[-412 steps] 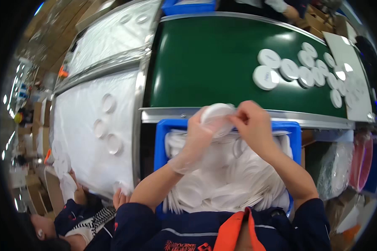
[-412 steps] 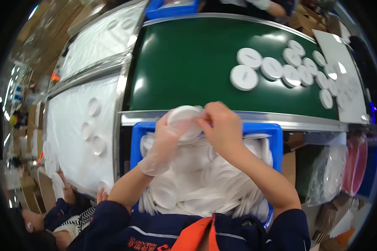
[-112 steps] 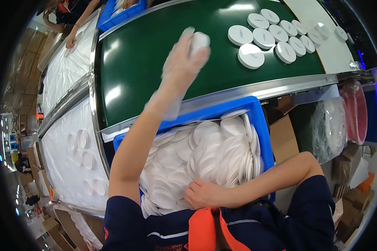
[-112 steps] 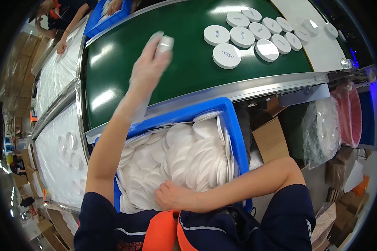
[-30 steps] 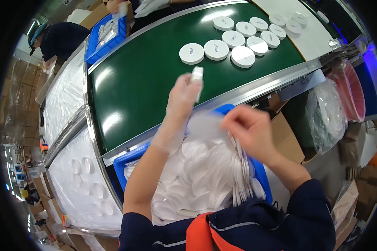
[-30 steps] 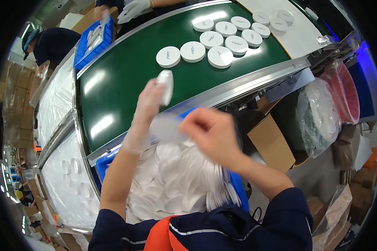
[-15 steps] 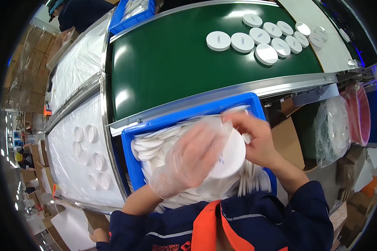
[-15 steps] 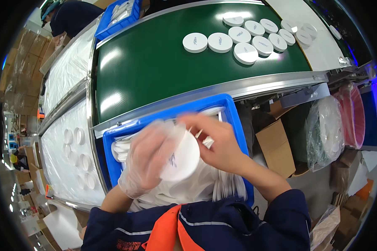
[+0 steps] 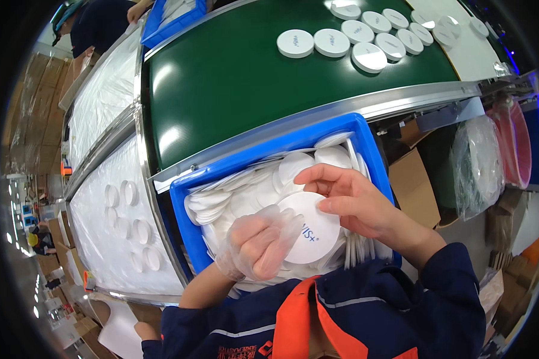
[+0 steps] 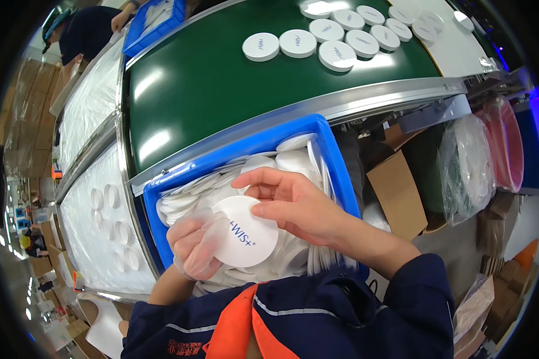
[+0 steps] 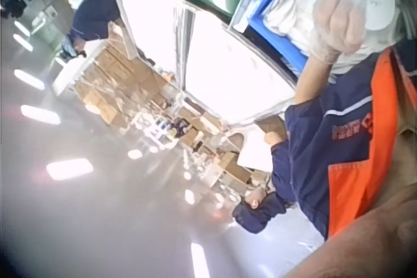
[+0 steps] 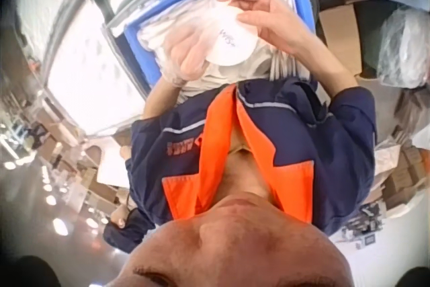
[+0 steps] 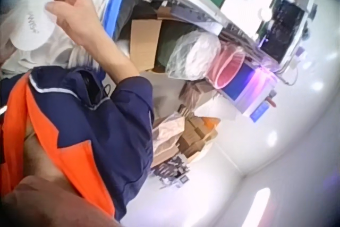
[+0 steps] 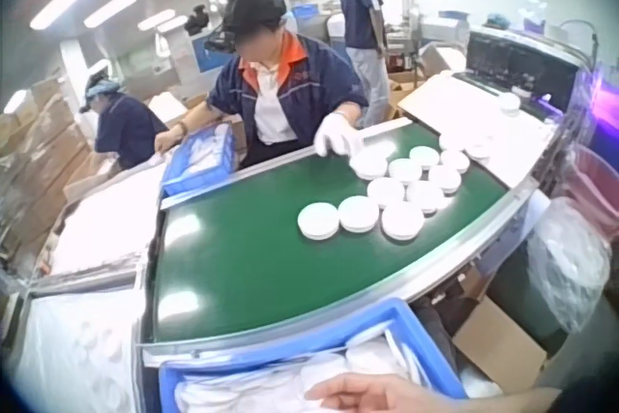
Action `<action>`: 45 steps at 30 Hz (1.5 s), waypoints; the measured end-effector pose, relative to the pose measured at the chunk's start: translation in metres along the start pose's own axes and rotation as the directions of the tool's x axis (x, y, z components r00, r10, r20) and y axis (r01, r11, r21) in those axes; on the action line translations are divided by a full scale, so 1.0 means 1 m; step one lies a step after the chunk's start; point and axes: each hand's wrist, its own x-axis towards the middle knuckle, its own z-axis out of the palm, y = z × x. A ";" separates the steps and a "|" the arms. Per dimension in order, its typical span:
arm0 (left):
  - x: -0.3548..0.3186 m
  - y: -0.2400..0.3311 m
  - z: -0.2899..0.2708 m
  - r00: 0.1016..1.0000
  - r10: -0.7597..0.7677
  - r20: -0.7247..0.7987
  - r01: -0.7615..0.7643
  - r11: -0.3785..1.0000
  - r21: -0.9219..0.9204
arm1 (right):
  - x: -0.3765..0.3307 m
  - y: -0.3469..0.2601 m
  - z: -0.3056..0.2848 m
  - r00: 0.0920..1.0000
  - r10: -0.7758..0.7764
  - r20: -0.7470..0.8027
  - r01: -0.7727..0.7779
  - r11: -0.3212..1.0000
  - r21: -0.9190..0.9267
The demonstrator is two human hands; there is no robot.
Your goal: The person sorts, aligns, and stacks white plastic container lids by hand on an assembly line conveyor setup.
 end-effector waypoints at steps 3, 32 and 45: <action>-0.001 0.001 -0.002 1.000 0.023 -0.014 -0.023 0.999 0.044 | 0.003 0.002 -0.002 0.998 -0.036 0.050 0.036 0.999 -0.011; -0.006 0.019 0.006 0.975 0.177 -0.136 -0.179 0.984 -0.002 | 0.016 -0.004 -0.011 0.957 0.008 0.292 0.024 0.994 -0.106; -0.035 -0.087 -0.042 0.305 -0.767 -0.565 0.872 0.463 -0.158 | 0.047 0.021 0.001 0.976 0.188 0.108 -0.188 0.982 -0.006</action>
